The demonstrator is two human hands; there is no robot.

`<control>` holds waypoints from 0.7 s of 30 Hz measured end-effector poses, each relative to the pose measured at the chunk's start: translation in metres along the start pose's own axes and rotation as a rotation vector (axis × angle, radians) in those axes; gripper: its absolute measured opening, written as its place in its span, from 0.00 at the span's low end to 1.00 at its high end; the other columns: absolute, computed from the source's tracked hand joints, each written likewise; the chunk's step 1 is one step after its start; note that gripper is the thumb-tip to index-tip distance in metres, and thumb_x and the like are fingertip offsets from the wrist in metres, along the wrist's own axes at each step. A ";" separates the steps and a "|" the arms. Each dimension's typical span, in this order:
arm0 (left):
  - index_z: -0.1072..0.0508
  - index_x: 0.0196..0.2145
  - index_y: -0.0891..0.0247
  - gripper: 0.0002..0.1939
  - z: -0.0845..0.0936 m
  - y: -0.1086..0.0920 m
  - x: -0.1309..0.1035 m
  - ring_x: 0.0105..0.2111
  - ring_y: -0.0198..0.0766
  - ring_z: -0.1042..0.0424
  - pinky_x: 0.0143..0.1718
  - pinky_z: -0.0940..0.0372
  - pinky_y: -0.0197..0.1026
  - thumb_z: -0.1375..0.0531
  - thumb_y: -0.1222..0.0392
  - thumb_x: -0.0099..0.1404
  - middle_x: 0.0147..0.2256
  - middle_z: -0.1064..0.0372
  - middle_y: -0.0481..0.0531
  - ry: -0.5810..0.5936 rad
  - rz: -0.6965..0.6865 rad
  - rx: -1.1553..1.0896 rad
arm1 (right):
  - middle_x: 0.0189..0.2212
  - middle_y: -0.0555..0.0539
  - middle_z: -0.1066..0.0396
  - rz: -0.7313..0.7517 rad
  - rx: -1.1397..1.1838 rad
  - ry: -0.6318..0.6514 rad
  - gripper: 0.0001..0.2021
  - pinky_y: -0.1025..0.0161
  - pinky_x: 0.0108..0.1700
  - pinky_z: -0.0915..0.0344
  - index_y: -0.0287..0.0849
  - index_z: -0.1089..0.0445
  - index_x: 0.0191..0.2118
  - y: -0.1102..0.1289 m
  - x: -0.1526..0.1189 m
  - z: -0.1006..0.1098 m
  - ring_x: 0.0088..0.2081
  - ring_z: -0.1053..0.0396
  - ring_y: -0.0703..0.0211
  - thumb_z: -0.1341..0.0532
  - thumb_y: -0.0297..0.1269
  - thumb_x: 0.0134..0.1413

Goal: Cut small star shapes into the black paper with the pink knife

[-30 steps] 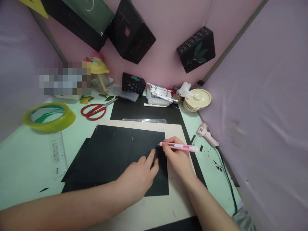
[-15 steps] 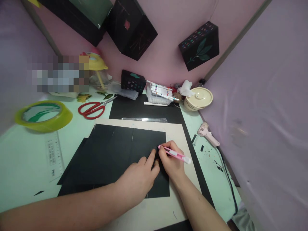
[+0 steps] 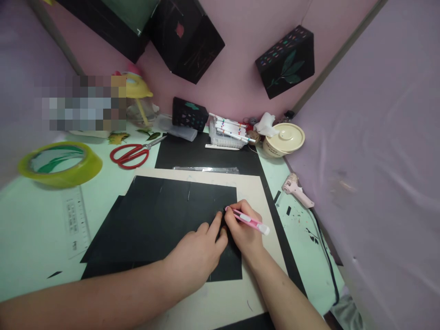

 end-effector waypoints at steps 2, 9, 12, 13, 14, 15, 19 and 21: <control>0.40 0.60 0.67 0.29 0.000 0.000 0.000 0.40 0.49 0.29 0.27 0.32 0.41 0.43 0.62 0.62 0.64 0.52 0.72 -0.001 -0.005 0.004 | 0.22 0.51 0.31 0.020 -0.007 0.011 0.07 0.65 0.27 0.39 0.44 0.34 0.27 0.001 -0.001 0.000 0.24 0.35 0.61 0.40 0.36 0.55; 0.40 0.60 0.67 0.28 0.000 -0.001 0.001 0.40 0.49 0.29 0.27 0.31 0.42 0.43 0.62 0.62 0.64 0.52 0.71 0.008 0.002 -0.007 | 0.20 0.53 0.33 0.078 -0.037 0.015 0.08 0.66 0.25 0.40 0.44 0.36 0.26 0.004 -0.002 -0.002 0.22 0.37 0.63 0.42 0.35 0.55; 0.40 0.59 0.67 0.28 0.001 0.000 0.002 0.40 0.49 0.29 0.28 0.30 0.43 0.43 0.62 0.61 0.64 0.53 0.72 0.029 -0.001 -0.021 | 0.20 0.53 0.33 0.090 -0.040 0.005 0.08 0.66 0.25 0.40 0.43 0.35 0.25 0.005 -0.001 -0.003 0.21 0.37 0.64 0.42 0.35 0.54; 0.40 0.59 0.67 0.28 0.000 0.000 0.002 0.40 0.49 0.29 0.28 0.30 0.43 0.43 0.62 0.61 0.64 0.53 0.72 0.033 -0.003 -0.024 | 0.20 0.53 0.33 0.093 -0.039 0.003 0.08 0.66 0.25 0.40 0.43 0.35 0.25 0.005 -0.001 -0.003 0.21 0.37 0.64 0.42 0.35 0.54; 0.40 0.59 0.67 0.28 0.000 0.000 0.002 0.40 0.49 0.29 0.28 0.30 0.43 0.43 0.63 0.61 0.64 0.53 0.72 0.032 -0.004 -0.027 | 0.20 0.53 0.33 0.097 -0.037 0.004 0.08 0.67 0.25 0.40 0.43 0.35 0.25 0.006 -0.001 -0.003 0.21 0.37 0.64 0.42 0.35 0.54; 0.40 0.60 0.67 0.28 -0.001 0.000 0.002 0.41 0.50 0.29 0.28 0.30 0.43 0.43 0.63 0.61 0.64 0.53 0.72 0.029 -0.005 -0.027 | 0.20 0.53 0.33 0.099 -0.034 0.004 0.08 0.67 0.25 0.40 0.43 0.36 0.25 0.006 -0.002 -0.002 0.21 0.36 0.64 0.42 0.35 0.54; 0.43 0.62 0.69 0.31 -0.001 -0.001 0.003 0.41 0.50 0.29 0.29 0.30 0.43 0.43 0.63 0.61 0.64 0.54 0.72 0.024 0.001 -0.025 | 0.20 0.53 0.33 0.104 -0.030 0.007 0.08 0.67 0.24 0.40 0.43 0.36 0.25 0.006 -0.002 -0.002 0.21 0.37 0.64 0.42 0.35 0.54; 0.44 0.62 0.71 0.32 0.003 0.001 0.001 0.42 0.50 0.29 0.31 0.30 0.43 0.43 0.62 0.62 0.65 0.55 0.72 0.055 0.004 -0.048 | 0.20 0.53 0.33 0.109 -0.033 0.010 0.08 0.67 0.24 0.41 0.43 0.35 0.25 0.005 -0.002 -0.002 0.21 0.37 0.64 0.42 0.35 0.54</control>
Point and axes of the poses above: each hand's wrist, its own x-axis towards the middle knuckle, its own z-axis out of the back of the hand, y = z × x, the point moved 4 cm from there along x, towards the middle knuckle
